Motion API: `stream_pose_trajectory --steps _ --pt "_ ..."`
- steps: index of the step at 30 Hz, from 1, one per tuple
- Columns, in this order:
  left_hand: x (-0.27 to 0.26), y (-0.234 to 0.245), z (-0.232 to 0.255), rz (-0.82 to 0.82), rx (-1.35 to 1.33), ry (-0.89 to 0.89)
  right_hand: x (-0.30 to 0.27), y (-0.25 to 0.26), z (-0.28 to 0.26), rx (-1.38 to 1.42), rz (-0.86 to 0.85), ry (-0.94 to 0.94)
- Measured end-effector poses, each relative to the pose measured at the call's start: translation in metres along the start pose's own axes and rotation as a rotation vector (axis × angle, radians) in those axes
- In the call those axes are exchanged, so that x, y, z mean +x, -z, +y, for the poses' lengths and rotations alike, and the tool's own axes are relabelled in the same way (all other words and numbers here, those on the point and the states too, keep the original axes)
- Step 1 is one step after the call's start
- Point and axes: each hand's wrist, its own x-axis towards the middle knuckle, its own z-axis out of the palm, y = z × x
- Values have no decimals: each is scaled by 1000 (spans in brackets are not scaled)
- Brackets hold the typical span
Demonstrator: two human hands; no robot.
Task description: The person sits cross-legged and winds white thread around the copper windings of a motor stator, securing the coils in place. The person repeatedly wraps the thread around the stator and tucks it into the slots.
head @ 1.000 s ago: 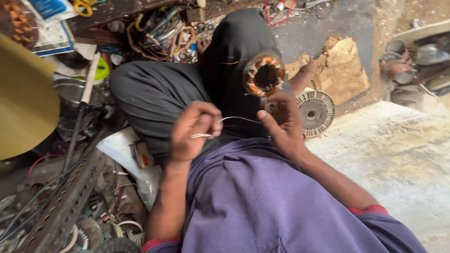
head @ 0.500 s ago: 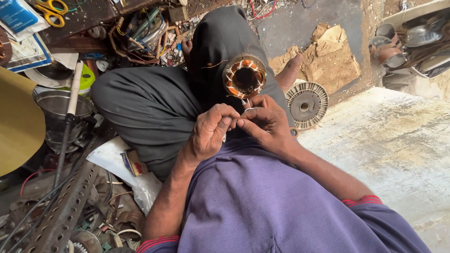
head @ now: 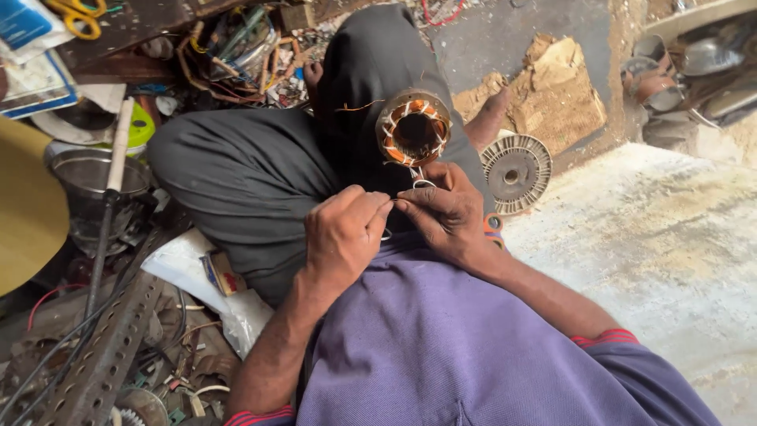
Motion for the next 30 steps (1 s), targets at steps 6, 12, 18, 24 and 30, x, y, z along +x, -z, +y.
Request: stream_pose_trajectory --steps 6,12,18,24,30 --pt "1 18 3 235 70 -142 -6 6 2 172 38 -212" --pt "28 30 4 203 205 -292 -10 14 2 235 -48 -414" --pt "47 18 6 161 282 -347 -17 15 4 657 59 -506" --pt "63 6 12 237 327 -350 -16 26 9 745 80 -619" --pt "64 16 18 213 129 -302 -17 26 7 735 80 -617"
